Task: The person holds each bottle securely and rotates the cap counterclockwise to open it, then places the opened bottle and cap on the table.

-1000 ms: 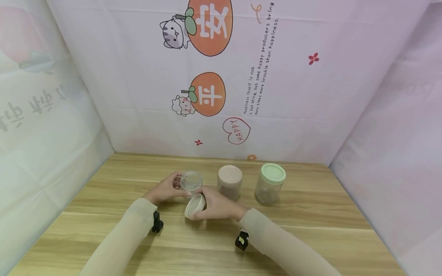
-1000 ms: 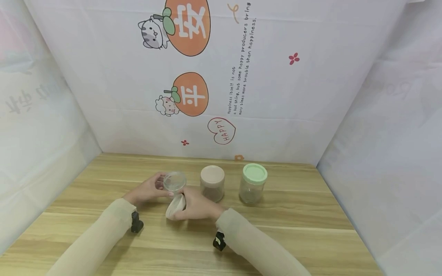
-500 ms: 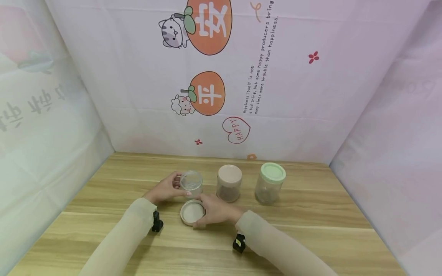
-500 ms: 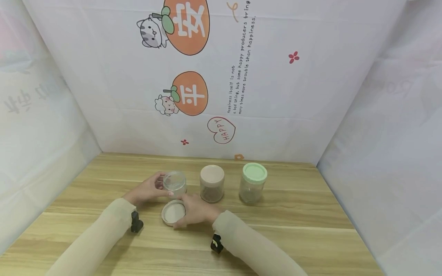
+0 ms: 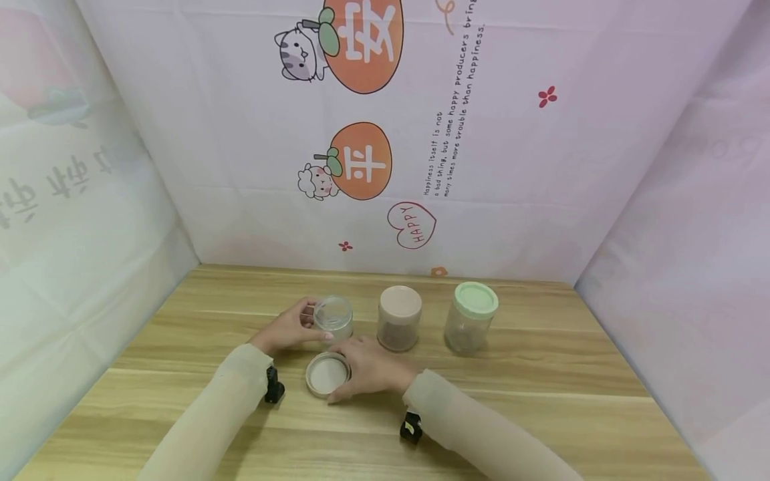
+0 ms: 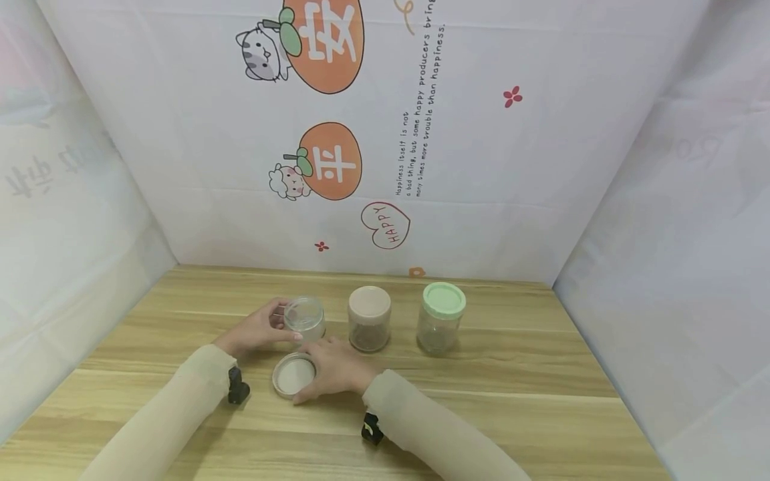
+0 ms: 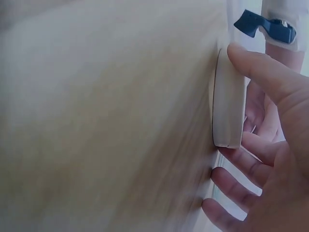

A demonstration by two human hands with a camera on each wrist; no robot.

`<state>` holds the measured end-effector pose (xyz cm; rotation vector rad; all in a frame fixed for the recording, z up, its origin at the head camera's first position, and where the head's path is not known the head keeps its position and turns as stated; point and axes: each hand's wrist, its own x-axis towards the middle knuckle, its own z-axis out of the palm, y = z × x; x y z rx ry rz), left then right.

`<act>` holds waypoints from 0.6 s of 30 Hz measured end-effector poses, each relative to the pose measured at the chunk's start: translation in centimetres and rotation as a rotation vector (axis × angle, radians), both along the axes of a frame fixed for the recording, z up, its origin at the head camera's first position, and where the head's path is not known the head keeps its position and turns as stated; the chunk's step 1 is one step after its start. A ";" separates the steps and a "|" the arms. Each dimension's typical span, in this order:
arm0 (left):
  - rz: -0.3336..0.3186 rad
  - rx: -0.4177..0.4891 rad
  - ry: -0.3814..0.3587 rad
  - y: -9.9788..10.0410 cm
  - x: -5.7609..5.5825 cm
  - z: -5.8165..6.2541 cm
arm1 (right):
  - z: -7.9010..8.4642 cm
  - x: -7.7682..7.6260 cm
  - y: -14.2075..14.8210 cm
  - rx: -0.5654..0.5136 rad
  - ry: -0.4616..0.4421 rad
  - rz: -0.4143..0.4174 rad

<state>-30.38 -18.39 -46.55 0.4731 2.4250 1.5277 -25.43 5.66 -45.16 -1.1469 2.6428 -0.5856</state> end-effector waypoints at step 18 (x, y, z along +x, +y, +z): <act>-0.048 0.011 0.005 0.0 -0.1 0.2 | 0.4 -0.3 1.2 -0.038 -0.043 -0.016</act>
